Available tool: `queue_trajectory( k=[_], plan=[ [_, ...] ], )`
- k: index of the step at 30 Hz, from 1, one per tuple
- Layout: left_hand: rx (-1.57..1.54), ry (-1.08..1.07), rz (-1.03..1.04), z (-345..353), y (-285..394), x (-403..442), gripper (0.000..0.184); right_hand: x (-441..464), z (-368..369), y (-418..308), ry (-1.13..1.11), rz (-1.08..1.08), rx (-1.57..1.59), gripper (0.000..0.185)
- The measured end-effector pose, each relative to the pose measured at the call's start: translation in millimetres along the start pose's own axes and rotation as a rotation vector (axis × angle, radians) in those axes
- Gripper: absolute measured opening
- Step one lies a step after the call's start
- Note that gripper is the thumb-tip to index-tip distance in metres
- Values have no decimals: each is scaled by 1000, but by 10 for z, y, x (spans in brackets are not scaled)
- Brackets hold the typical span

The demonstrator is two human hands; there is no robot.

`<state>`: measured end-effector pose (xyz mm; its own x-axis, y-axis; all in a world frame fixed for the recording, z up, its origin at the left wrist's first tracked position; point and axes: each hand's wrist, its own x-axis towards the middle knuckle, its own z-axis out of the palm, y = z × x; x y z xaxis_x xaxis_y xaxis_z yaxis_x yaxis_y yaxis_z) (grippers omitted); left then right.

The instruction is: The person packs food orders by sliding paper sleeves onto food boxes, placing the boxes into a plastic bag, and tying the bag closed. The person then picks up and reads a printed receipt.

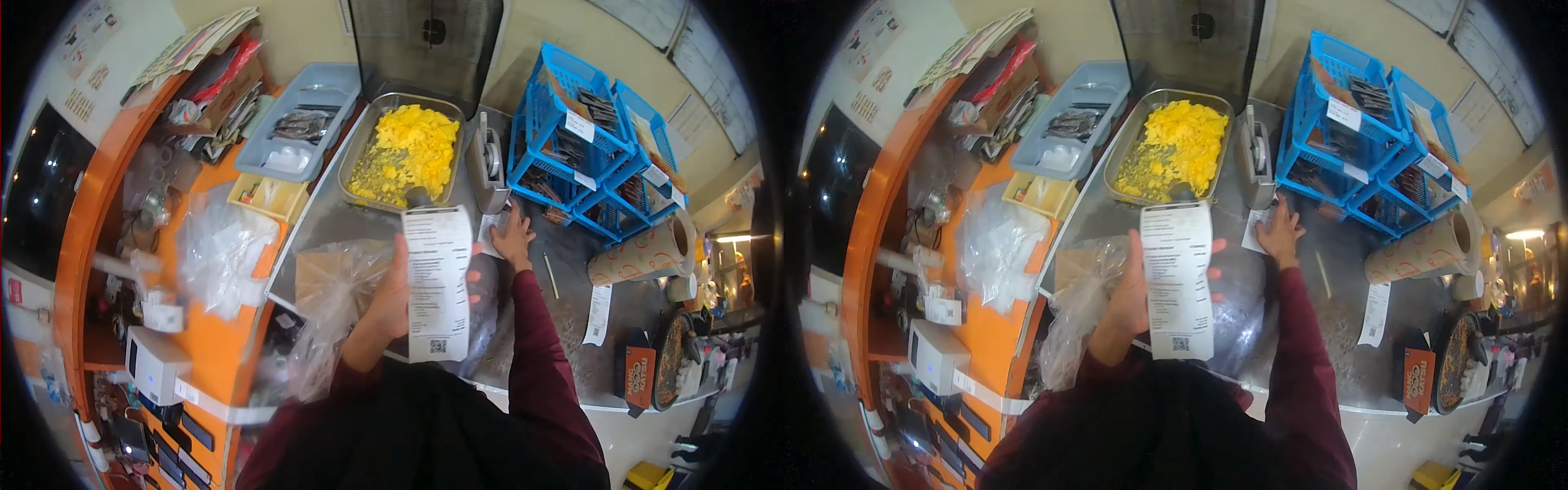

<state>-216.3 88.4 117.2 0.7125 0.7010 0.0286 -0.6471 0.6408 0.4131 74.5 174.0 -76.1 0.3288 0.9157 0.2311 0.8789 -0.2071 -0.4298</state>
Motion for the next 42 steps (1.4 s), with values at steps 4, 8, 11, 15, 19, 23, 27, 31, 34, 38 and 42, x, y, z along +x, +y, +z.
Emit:
queue_trajectory(
  k=[4,8,11,15,19,23,27,31,34,38,42],
  plan=[
    [34,26,27,-40,74,-88,81,349,-157,-59,229,10,404,52],
    [49,75,-2,32,111,-89,75,790,-176,-135,129,62,440,40],
    [24,59,-8,25,132,-74,71,1060,-91,-163,30,111,409,38],
    [35,88,-25,-6,147,-81,77,1256,122,-10,-14,201,682,35],
    [56,98,-17,22,171,-120,77,848,-419,-118,-29,177,749,23],
    [72,45,-12,-4,184,-144,78,580,-354,80,-108,223,829,25],
    [-47,-20,-8,7,150,-143,72,610,-232,73,-120,285,526,29],
    [18,0,30,41,172,-201,56,689,-351,-169,-160,302,116,30],
    [116,67,15,154,179,-292,49,710,-366,-157,-165,286,-256,30],
    [181,57,48,154,190,-382,49,523,-183,204,-202,128,-231,30],
    [269,19,117,30,83,-460,52,-61,-1137,-664,-281,-75,702,25]
  ],
)
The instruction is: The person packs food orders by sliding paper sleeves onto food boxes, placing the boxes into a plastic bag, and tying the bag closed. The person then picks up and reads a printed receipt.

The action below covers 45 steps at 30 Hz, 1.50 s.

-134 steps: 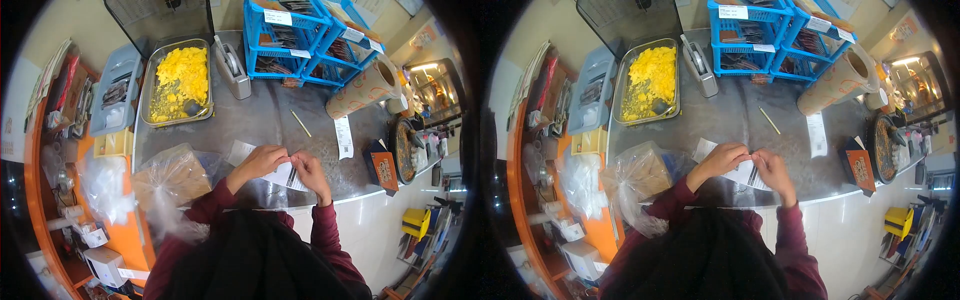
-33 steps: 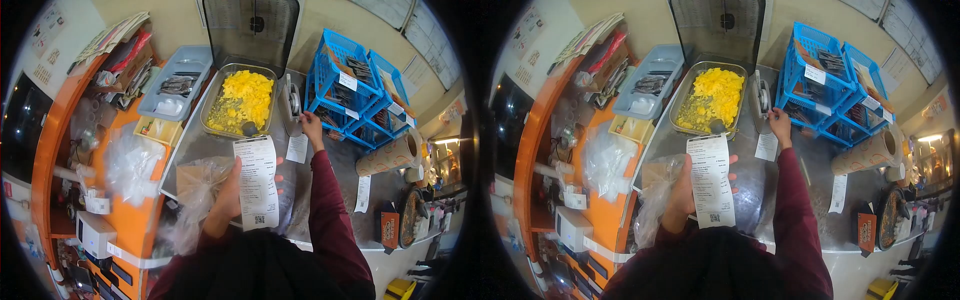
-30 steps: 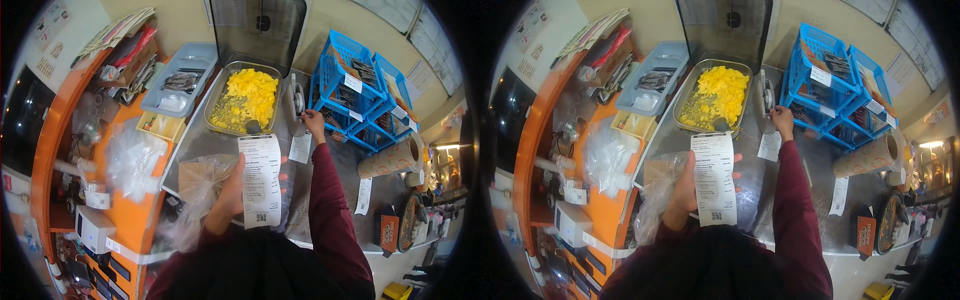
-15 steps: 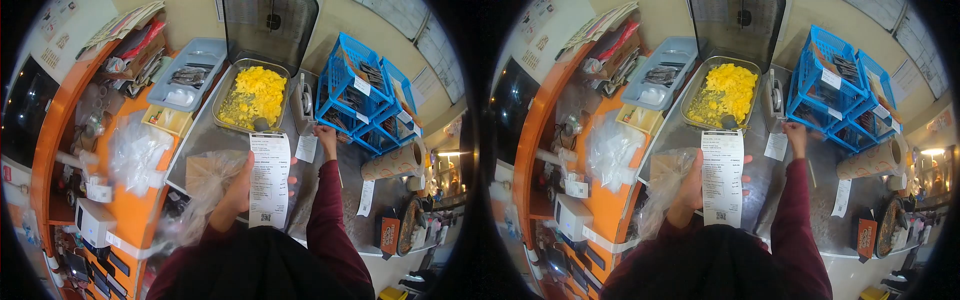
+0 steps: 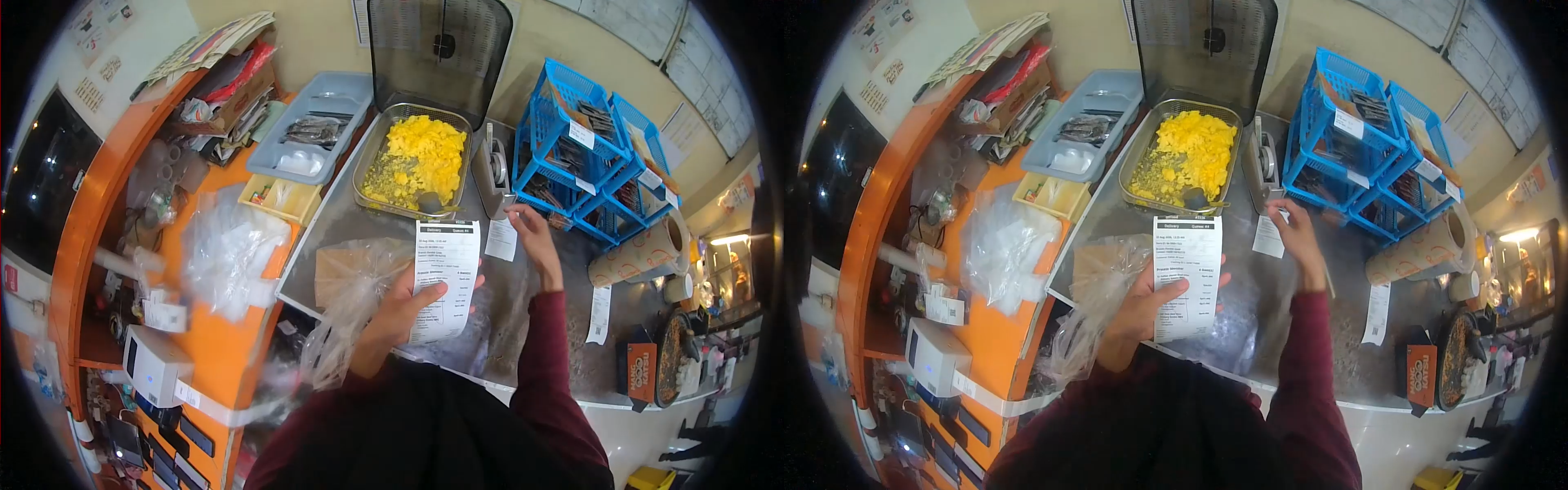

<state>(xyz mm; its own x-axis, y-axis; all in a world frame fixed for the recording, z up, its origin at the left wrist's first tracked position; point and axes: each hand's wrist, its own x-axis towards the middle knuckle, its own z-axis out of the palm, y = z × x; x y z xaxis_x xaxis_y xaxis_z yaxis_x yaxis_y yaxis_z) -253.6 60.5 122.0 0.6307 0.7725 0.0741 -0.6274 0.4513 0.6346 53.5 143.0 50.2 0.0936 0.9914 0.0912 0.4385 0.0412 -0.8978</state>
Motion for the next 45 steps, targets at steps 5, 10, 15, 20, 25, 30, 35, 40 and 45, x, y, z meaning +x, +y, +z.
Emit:
queue_trajectory(
  k=[5,10,15,20,25,30,35,40,45],
  plan=[
    [91,-19,38,15,-80,-94,54,-1110,-83,-1929,-278,-247,681,36],
    [259,-48,67,32,-94,-230,51,-1207,154,-2212,-230,-412,445,32],
    [191,-32,49,66,-153,-359,50,-926,613,-1863,-2,-333,222,30],
    [495,79,38,-78,-230,-629,38,-918,787,-1648,16,-225,416,25],
    [608,304,-50,-431,-512,-908,30,-597,1364,-1081,56,-148,199,17],
    [797,442,14,-1072,-895,-1012,32,-484,1756,-666,58,-270,-11,27],
    [960,478,48,-1222,-974,-990,31,-264,1737,-583,-185,96,219,57],
    [1105,490,73,-1137,-868,-943,30,65,1570,-786,-667,318,116,61],
    [1105,526,108,-1521,-1173,-1018,41,412,1671,-457,-556,-34,-459,67]
  ],
)
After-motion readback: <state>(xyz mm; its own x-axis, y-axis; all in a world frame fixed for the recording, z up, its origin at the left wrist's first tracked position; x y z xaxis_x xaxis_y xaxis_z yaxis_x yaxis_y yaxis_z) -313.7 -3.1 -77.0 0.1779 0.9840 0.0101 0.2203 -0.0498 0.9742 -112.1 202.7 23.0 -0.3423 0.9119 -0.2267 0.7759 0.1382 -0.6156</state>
